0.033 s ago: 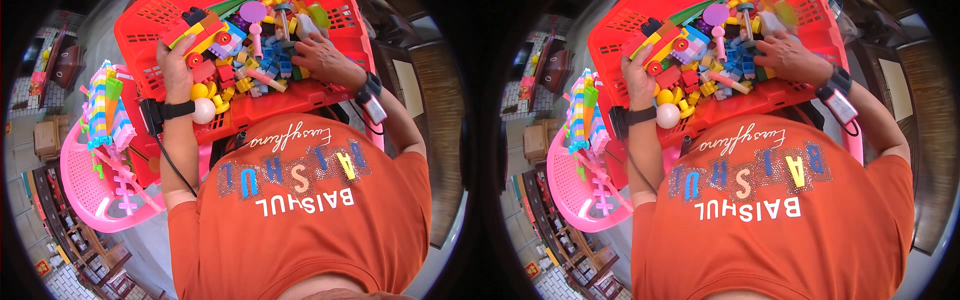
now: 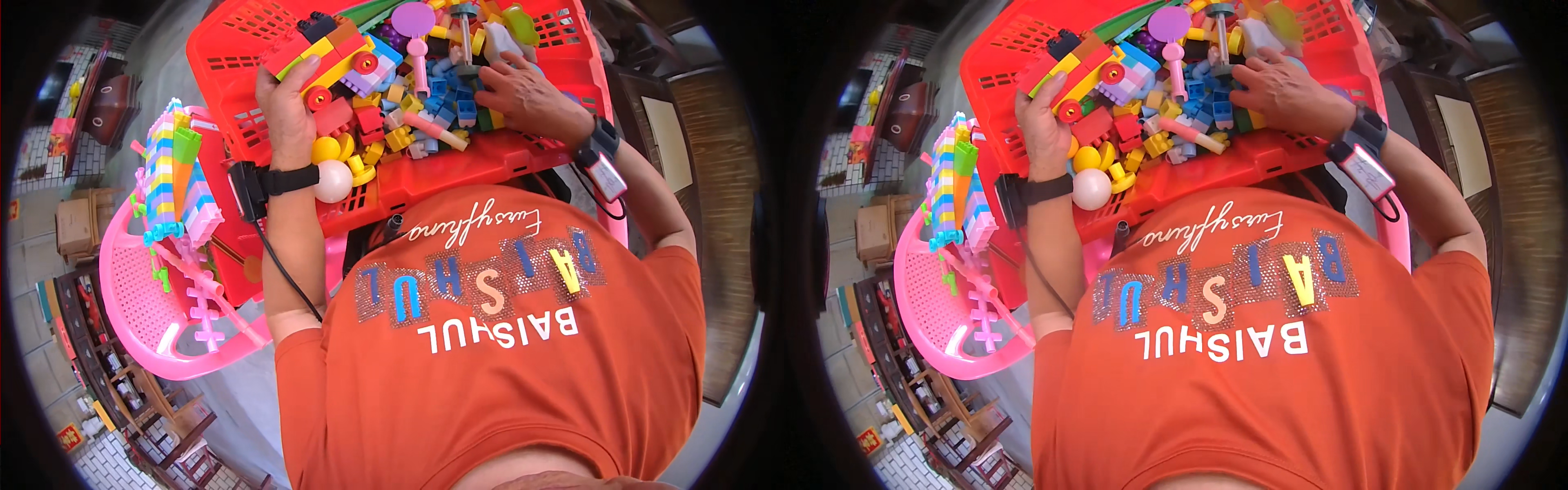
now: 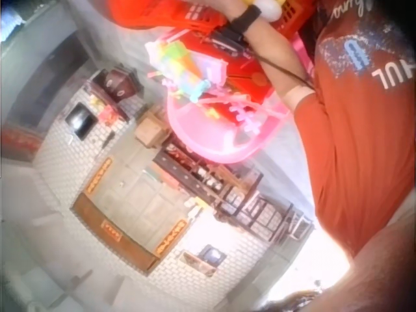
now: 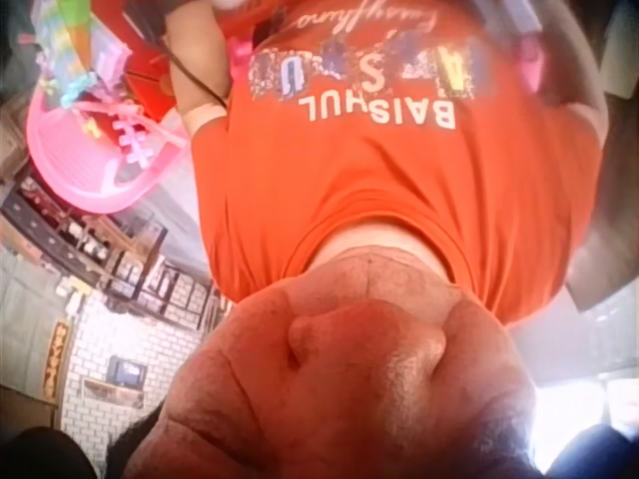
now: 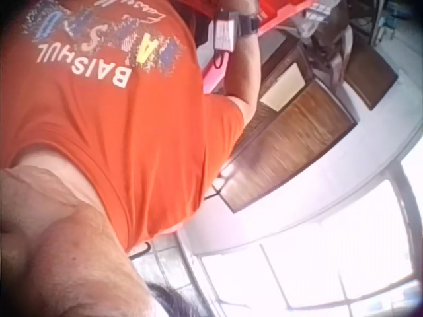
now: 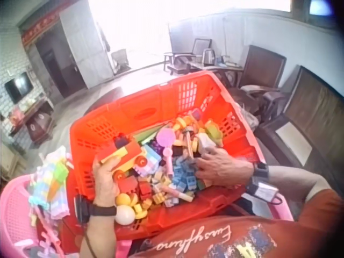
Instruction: Sorting and assembling colorful building blocks inside a red plastic basket.
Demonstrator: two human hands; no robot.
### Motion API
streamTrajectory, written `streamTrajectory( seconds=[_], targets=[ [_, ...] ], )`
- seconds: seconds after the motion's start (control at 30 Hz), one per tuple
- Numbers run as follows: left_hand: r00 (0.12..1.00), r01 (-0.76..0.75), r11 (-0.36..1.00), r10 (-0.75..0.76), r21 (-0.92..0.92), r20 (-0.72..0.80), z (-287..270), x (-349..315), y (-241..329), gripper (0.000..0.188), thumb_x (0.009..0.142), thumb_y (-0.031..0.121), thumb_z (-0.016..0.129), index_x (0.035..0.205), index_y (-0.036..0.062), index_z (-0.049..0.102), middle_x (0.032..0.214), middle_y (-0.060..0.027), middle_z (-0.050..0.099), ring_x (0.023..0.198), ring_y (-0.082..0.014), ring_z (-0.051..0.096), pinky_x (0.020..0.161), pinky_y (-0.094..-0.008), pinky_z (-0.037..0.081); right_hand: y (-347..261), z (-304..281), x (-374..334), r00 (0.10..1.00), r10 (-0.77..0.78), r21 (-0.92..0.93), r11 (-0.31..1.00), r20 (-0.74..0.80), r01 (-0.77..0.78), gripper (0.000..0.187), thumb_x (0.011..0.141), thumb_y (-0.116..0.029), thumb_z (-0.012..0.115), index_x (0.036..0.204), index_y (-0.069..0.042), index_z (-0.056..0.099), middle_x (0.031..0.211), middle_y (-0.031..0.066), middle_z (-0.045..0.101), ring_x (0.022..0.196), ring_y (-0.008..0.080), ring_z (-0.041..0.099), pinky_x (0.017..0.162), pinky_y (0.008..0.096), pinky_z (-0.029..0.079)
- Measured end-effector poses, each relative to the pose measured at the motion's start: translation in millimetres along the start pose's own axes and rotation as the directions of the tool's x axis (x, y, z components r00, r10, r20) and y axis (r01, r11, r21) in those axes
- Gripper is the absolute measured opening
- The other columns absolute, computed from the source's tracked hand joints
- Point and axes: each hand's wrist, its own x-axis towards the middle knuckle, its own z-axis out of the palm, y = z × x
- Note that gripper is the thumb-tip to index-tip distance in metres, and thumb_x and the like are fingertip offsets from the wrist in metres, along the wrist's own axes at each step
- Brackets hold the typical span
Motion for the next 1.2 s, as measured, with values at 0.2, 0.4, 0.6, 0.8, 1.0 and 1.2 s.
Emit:
streamTrajectory(
  seconds=[0.2, 0.4, 0.6, 0.8, 1.0, 1.2],
  targets=[
    [1.000, 0.011, 0.998, -0.011, -0.065, -0.007, 8.0, -2.1, 3.3, 0.028, 0.075, -0.006, 0.067, 0.100, 0.0023, 0.058, 0.098, -0.0065, 0.065, 0.086, -0.0158, 0.064, 0.077, -0.0287, 0.053, 15.3, 0.4, 14.2, 0.991, -0.051, -0.036, 0.998, -0.128, 0.047, 0.018, 0.066, -0.012, 0.066, 0.084, -0.013, 0.064, 0.093, 0.0053, 0.053, 0.090, 0.0221, 0.052, 0.092, 0.0367, 0.036],
    [0.995, -0.077, 0.997, 0.075, -0.031, -0.067, 1.9, -0.3, -1.6, 0.027, 0.074, -0.005, 0.069, 0.098, 0.0029, 0.059, 0.097, -0.0053, 0.065, 0.084, -0.0159, 0.064, 0.077, -0.0293, 0.053, 18.6, -19.5, 52.8, 0.957, 0.122, 0.046, 0.992, -0.265, -0.113, 0.020, 0.072, -0.008, 0.062, 0.092, -0.009, 0.058, 0.089, 0.0083, 0.053, 0.087, 0.0291, 0.056, 0.077, 0.0409, 0.045],
    [0.991, -0.103, 0.992, 0.096, -0.067, -0.096, 1.0, -1.1, -0.2, 0.029, 0.073, -0.004, 0.069, 0.099, 0.0038, 0.059, 0.096, -0.0047, 0.065, 0.085, -0.0157, 0.063, 0.077, -0.0289, 0.052, -30.0, -11.6, 114.3, 0.985, -0.005, 0.215, 0.976, -0.174, 0.043, 0.033, 0.077, -0.010, 0.057, 0.109, -0.014, 0.058, 0.092, 0.0093, 0.055, 0.082, 0.0301, 0.059, 0.072, 0.0385, 0.049],
    [0.990, -0.103, 0.991, 0.094, -0.085, -0.105, 1.1, 2.6, 1.1, 0.026, 0.077, -0.004, 0.067, 0.101, 0.0026, 0.058, 0.098, -0.0069, 0.064, 0.087, -0.0178, 0.065, 0.077, -0.0305, 0.054, -48.9, 32.8, 135.0, 0.928, -0.291, 0.157, 0.930, -0.233, 0.331, 0.039, 0.069, -0.003, 0.061, 0.107, -0.011, 0.057, 0.096, 0.0103, 0.051, 0.089, 0.0285, 0.058, 0.072, 0.0361, 0.049],
    [0.986, -0.134, 0.991, 0.130, -0.031, -0.100, -7.4, 3.4, -3.2, 0.027, 0.076, -0.004, 0.068, 0.101, 0.0027, 0.059, 0.097, -0.0058, 0.065, 0.085, -0.0168, 0.065, 0.076, -0.0297, 0.054, -36.8, 22.6, 136.3, 0.986, -0.148, 0.570, 0.805, -0.077, 0.165, 0.039, 0.073, 0.005, 0.057, 0.108, -0.012, 0.059, 0.101, 0.0060, 0.052, 0.091, 0.0208, 0.058, 0.072, 0.0350, 0.049],
    [0.989, -0.120, 0.991, 0.115, -0.053, -0.095, 5.6, -3.8, 2.6, 0.027, 0.074, -0.002, 0.069, 0.099, 0.0042, 0.059, 0.096, -0.0044, 0.065, 0.085, -0.0141, 0.063, 0.076, -0.0277, 0.052, -9.8, 20.5, 126.8, 0.994, -0.106, 0.997, -0.073, -0.005, -0.003, 0.038, 0.076, 0.013, 0.058, 0.110, -0.005, 0.058, 0.102, -0.0016, 0.059, 0.086, 0.0083, 0.059, 0.073, 0.0233, 0.049]
  ],
)
